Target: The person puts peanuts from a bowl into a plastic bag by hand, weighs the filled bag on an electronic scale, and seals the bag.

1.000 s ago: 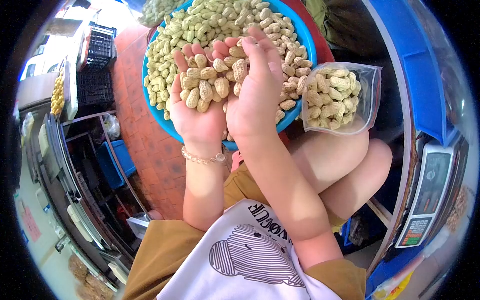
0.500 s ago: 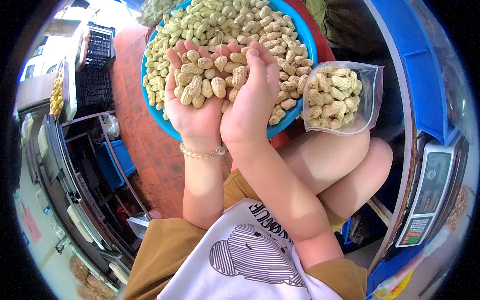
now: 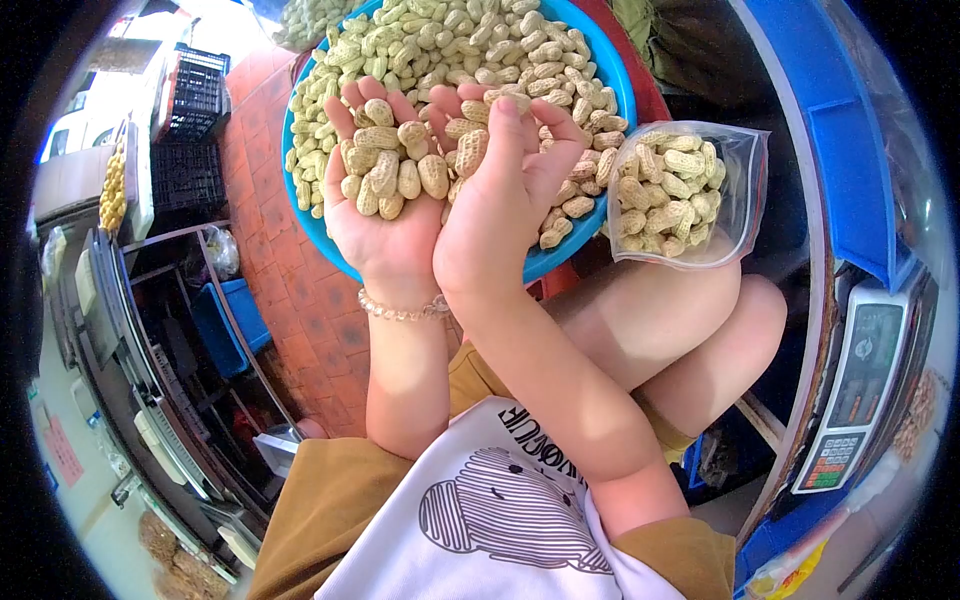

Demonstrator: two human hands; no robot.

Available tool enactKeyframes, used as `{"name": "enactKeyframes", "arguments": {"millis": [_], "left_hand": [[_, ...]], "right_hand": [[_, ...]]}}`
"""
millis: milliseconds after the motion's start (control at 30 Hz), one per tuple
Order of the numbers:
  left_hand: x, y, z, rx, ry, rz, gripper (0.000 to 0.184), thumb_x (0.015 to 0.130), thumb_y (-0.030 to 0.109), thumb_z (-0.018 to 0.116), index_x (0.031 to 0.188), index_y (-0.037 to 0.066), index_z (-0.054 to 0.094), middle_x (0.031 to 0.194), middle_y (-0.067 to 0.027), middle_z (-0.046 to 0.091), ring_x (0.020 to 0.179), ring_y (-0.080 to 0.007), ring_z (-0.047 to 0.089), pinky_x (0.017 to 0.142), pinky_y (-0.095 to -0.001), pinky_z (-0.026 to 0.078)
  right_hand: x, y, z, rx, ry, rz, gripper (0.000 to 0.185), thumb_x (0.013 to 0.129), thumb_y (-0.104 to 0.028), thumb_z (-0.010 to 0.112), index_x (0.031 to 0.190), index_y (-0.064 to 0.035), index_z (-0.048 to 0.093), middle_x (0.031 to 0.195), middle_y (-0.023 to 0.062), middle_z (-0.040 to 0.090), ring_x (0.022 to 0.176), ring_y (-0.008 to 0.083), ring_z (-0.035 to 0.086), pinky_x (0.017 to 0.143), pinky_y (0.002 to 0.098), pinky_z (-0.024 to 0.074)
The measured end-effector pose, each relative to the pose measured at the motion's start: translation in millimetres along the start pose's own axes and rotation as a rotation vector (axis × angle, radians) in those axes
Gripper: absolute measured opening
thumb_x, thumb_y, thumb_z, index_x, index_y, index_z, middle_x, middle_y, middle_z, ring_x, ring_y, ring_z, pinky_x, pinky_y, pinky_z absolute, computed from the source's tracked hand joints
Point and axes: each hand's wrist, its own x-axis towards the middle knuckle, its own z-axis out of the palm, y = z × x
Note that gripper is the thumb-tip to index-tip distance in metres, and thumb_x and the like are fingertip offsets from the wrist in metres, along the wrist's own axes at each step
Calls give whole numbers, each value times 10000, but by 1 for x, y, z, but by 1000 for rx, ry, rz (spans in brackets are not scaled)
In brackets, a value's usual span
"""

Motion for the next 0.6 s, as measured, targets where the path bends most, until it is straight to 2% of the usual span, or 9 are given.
{"name": "enactKeyframes", "arguments": {"millis": [167, 267, 367, 467, 567, 600], "left_hand": [[2, -2, -1, 6, -60, 39, 428, 980, 233, 332, 1339, 85, 512, 1362, -52, 532, 1282, -232, 475, 1118, -418, 372], [2, -4, 2, 50, -14, 71, 435, 978, 234, 332, 1346, 81, 507, 1367, -54, 530, 1289, -235, 468, 1116, -419, 368], [1, -7, 3, 124, -16, 115, 441, 974, 241, 335, 1343, 77, 513, 1363, -56, 535, 1291, -238, 464, 1108, -418, 366], [0, -9, 3, 217, -29, 151, 447, 971, 251, 340, 1339, 71, 518, 1353, -61, 545, 1290, -246, 464, 1098, -419, 366], [1, -12, 5, 245, 2, 179, 453, 967, 257, 344, 1338, 64, 517, 1337, -69, 556, 1278, -251, 472, 1097, -421, 368], [2, -12, 5, 242, 16, 187, 455, 966, 258, 345, 1339, 62, 517, 1331, -73, 560, 1273, -252, 476, 1098, -421, 369]], "right_hand": [[0, -2, 1, -15, 6, 25, 223, 969, -114, 501, 1131, -73, 354, 1073, 187, 591, 965, 314, 639, 858, 427, 556], [2, -3, 1, -3, -4, 40, 232, 987, -126, 461, 1153, -80, 305, 1056, 150, 559, 890, 242, 624, 835, 373, 516], [4, -3, -2, 18, 8, 42, 243, 981, -130, 466, 1159, -82, 307, 1060, 150, 556, 877, 242, 620, 799, 375, 531], [6, -4, -3, 57, 62, 80, 208, 966, -103, 482, 1132, -76, 360, 1078, 183, 590, 921, 308, 644, 858, 442, 556], [6, -6, 0, 67, 91, 95, 261, 970, -139, 482, 1164, -85, 315, 1031, 145, 563, 857, 240, 616, 743, 379, 549], [6, -6, -1, 65, 85, 88, 259, 971, -138, 481, 1164, -85, 317, 1032, 145, 565, 856, 239, 616, 747, 380, 550]]}}
